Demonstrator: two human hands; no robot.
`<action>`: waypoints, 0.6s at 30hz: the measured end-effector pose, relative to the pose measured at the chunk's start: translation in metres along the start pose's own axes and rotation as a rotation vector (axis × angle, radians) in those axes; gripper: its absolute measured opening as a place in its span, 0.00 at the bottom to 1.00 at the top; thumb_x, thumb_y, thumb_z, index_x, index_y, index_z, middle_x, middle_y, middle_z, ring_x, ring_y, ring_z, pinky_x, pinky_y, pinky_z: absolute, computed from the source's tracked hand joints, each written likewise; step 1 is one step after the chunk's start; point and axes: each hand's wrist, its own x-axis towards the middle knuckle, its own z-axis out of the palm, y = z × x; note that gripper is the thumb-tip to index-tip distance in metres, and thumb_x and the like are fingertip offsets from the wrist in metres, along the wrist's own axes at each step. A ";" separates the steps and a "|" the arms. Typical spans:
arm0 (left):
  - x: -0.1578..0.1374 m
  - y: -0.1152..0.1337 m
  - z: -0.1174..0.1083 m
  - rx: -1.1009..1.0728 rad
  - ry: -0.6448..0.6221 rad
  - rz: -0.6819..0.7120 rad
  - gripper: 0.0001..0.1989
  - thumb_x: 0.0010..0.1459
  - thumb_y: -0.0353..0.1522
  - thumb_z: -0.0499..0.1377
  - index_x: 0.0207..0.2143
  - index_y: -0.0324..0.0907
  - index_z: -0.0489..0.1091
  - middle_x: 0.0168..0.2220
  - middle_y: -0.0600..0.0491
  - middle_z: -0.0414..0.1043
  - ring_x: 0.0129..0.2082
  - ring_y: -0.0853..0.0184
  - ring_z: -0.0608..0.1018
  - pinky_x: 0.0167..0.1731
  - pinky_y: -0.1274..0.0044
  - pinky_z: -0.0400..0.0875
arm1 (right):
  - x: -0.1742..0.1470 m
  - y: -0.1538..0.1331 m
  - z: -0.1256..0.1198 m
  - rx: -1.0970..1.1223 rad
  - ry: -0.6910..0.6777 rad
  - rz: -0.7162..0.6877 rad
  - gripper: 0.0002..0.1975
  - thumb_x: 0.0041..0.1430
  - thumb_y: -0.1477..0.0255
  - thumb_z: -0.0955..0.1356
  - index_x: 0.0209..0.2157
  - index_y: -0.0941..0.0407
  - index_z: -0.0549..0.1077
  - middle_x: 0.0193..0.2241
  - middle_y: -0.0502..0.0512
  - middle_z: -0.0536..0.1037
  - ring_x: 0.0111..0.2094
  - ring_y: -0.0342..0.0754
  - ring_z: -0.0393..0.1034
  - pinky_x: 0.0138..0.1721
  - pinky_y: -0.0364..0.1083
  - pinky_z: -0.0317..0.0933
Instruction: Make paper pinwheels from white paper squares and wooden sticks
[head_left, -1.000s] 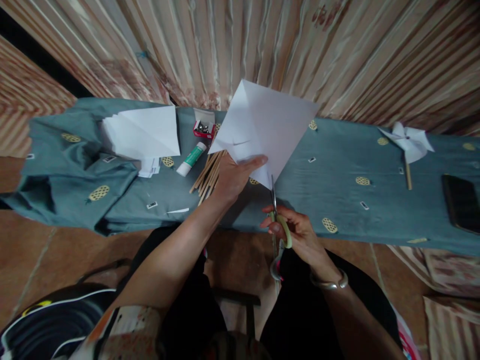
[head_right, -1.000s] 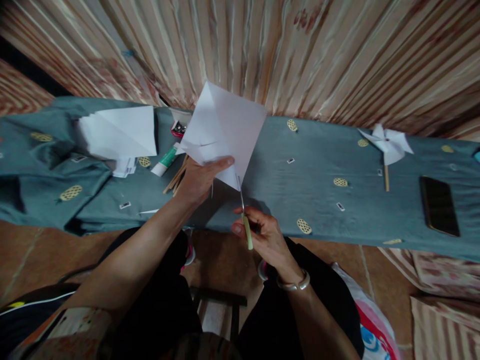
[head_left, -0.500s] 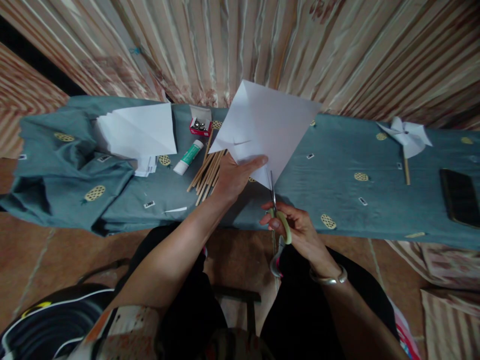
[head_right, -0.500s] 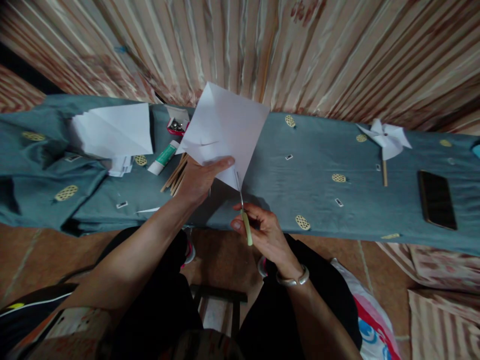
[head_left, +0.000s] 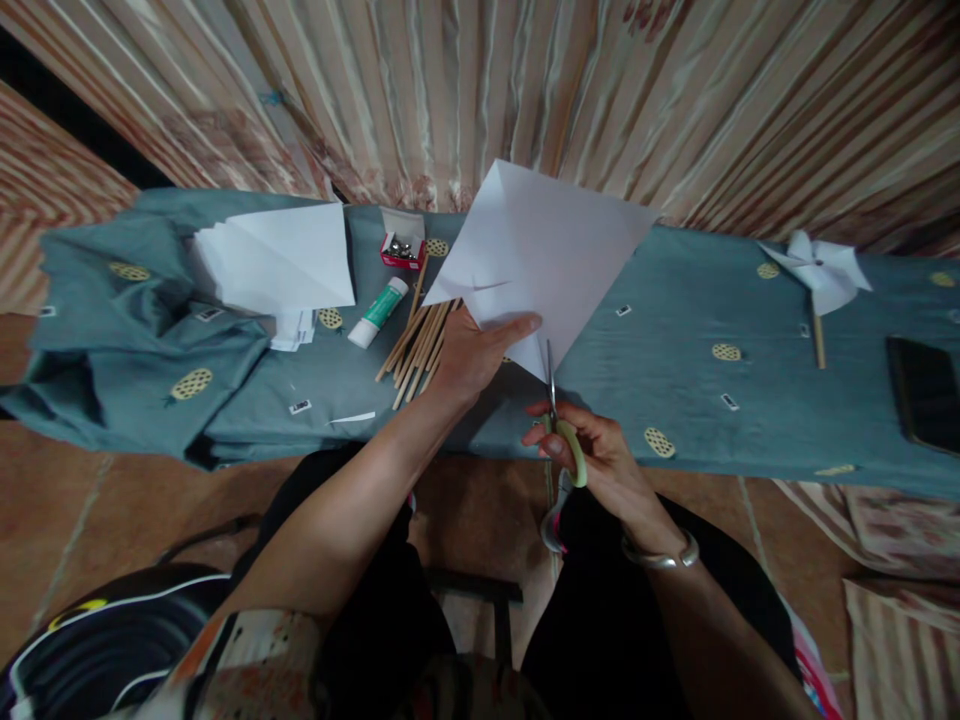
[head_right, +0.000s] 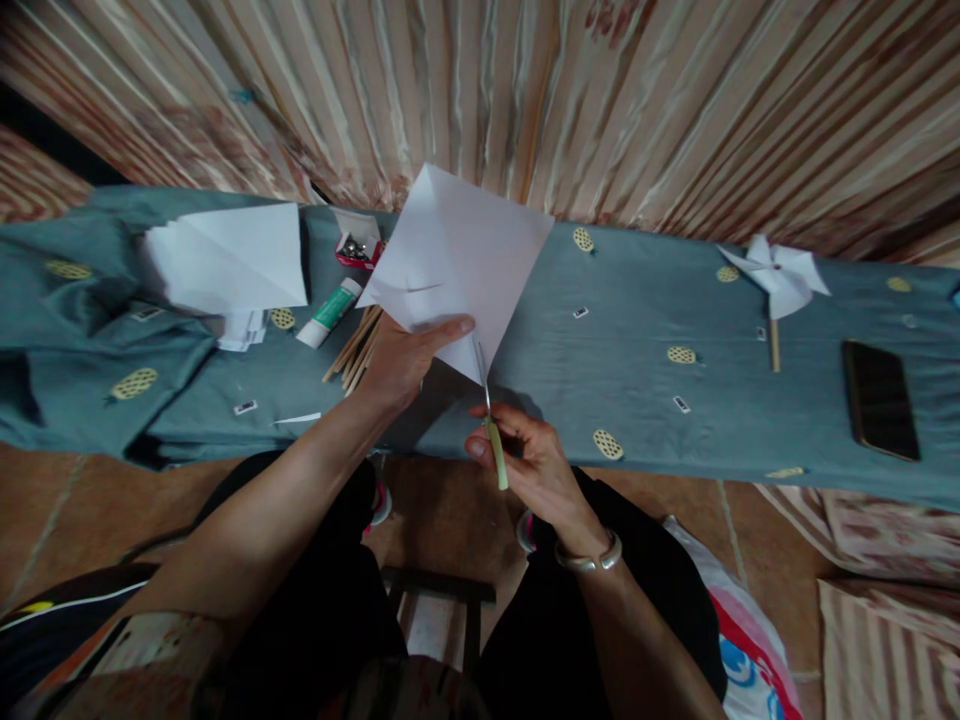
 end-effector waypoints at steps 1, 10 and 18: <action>0.000 0.001 0.000 -0.003 0.001 0.001 0.12 0.42 0.34 0.71 0.26 0.40 0.73 0.26 0.55 0.75 0.38 0.61 0.80 0.42 0.70 0.77 | 0.000 0.000 0.000 0.000 0.001 -0.003 0.22 0.52 0.52 0.73 0.42 0.53 0.77 0.30 0.52 0.81 0.26 0.45 0.70 0.30 0.45 0.64; -0.001 0.003 0.000 0.007 0.005 -0.006 0.10 0.43 0.33 0.71 0.26 0.39 0.73 0.26 0.54 0.76 0.41 0.59 0.80 0.43 0.69 0.77 | 0.001 0.002 0.002 0.008 0.024 -0.004 0.20 0.52 0.53 0.73 0.41 0.52 0.78 0.26 0.50 0.79 0.26 0.45 0.69 0.29 0.45 0.65; 0.000 0.001 -0.001 -0.007 0.001 -0.006 0.11 0.43 0.33 0.71 0.28 0.39 0.74 0.29 0.53 0.78 0.39 0.60 0.81 0.43 0.70 0.76 | 0.000 0.002 0.003 0.027 0.041 0.019 0.19 0.49 0.53 0.74 0.38 0.52 0.79 0.23 0.50 0.76 0.26 0.46 0.69 0.29 0.45 0.64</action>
